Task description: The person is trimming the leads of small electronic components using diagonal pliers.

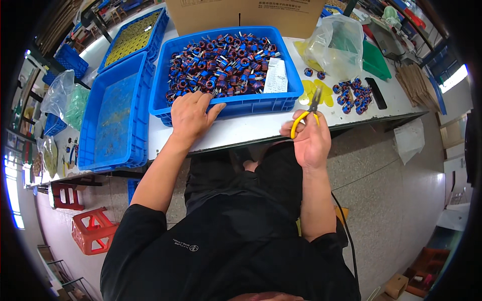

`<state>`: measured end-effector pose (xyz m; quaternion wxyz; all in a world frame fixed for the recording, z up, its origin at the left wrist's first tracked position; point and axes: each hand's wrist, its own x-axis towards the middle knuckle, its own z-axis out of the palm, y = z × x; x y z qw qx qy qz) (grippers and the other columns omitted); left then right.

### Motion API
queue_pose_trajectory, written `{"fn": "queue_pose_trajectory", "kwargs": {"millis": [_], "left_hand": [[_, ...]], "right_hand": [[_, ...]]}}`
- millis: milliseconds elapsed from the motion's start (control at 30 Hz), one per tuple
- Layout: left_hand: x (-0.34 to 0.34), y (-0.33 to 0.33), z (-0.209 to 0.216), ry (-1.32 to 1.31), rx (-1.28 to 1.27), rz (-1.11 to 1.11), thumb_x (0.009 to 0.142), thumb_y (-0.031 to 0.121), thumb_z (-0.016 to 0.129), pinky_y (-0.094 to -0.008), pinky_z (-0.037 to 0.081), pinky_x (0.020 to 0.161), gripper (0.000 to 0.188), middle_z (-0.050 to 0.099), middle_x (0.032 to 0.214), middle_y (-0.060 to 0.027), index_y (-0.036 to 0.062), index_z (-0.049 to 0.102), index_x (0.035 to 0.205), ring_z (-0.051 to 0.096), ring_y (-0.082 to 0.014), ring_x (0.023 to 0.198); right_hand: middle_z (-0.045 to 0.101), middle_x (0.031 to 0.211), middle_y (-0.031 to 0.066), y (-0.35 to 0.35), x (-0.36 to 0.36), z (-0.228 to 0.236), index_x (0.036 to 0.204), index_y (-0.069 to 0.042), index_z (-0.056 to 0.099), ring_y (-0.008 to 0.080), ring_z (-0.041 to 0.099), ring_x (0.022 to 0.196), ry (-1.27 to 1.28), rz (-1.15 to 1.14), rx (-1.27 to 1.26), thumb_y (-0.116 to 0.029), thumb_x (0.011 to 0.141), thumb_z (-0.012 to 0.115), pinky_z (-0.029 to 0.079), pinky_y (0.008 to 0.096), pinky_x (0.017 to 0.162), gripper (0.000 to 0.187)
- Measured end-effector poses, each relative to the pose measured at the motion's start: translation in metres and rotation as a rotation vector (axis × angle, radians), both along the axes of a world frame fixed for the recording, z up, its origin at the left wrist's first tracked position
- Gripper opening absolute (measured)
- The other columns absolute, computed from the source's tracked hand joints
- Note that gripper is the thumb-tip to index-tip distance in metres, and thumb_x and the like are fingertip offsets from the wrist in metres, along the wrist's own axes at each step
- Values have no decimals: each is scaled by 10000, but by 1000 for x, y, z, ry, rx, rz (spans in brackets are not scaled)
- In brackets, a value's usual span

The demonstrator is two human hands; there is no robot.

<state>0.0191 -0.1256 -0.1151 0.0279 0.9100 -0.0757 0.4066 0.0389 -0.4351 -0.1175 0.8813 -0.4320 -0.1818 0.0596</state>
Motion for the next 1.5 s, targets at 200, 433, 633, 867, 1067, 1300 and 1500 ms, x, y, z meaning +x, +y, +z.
{"fn": "queue_pose_trajectory", "kwargs": {"millis": [200,433,633,867,1067,1300,1500], "left_hand": [[-3,-3,6,137,-94,23,860,359,781,-349,489,665,301,678,837,-53,76,747,956,621,-253,703],[37,-22,56,261,-491,-105,928,205,698,-373,546,799,232,711,1071,-118,37,728,1086,680,-299,898],[119,-46,57,437,-215,37,908,237,686,-402,564,840,279,737,1089,-118,47,724,1109,700,-321,962],[149,-59,47,678,-77,235,880,263,674,-417,574,827,287,753,1073,-119,63,733,1078,709,-339,970],[146,-58,39,598,-134,186,874,266,671,-427,577,807,288,751,1065,-124,69,738,1073,713,-341,945],[146,-44,38,481,-514,80,842,198,703,-374,561,755,351,733,996,-129,72,744,1166,675,-276,817],[143,-41,50,429,-804,-39,825,137,707,-315,529,698,409,708,926,-118,73,740,1228,604,-207,727]], "right_hand": [[608,1084,158,-13,11,-22,1177,-17,483,195,592,652,-20,-80,-175,-191,1089,470,523,311,674,196],[608,1092,135,-36,32,-33,1167,-12,481,160,573,734,-233,-220,-653,-175,1076,467,493,277,720,187],[598,1090,114,-27,48,-40,1170,-2,505,153,569,844,-336,-296,-669,-190,1060,486,477,274,795,219],[569,1116,142,-26,67,-43,1220,6,535,238,549,975,-409,-223,-695,-143,1012,521,448,334,927,256],[560,1132,147,-28,76,-48,1260,6,535,253,538,1021,-441,-152,-710,-141,995,538,433,342,963,304],[591,1137,113,-27,72,-53,1270,6,532,200,568,986,-320,-114,-677,-115,1009,551,451,317,934,288],[649,1038,118,-21,67,-49,1170,-3,573,233,603,914,-266,-189,-733,-107,967,598,481,333,881,230]]}}
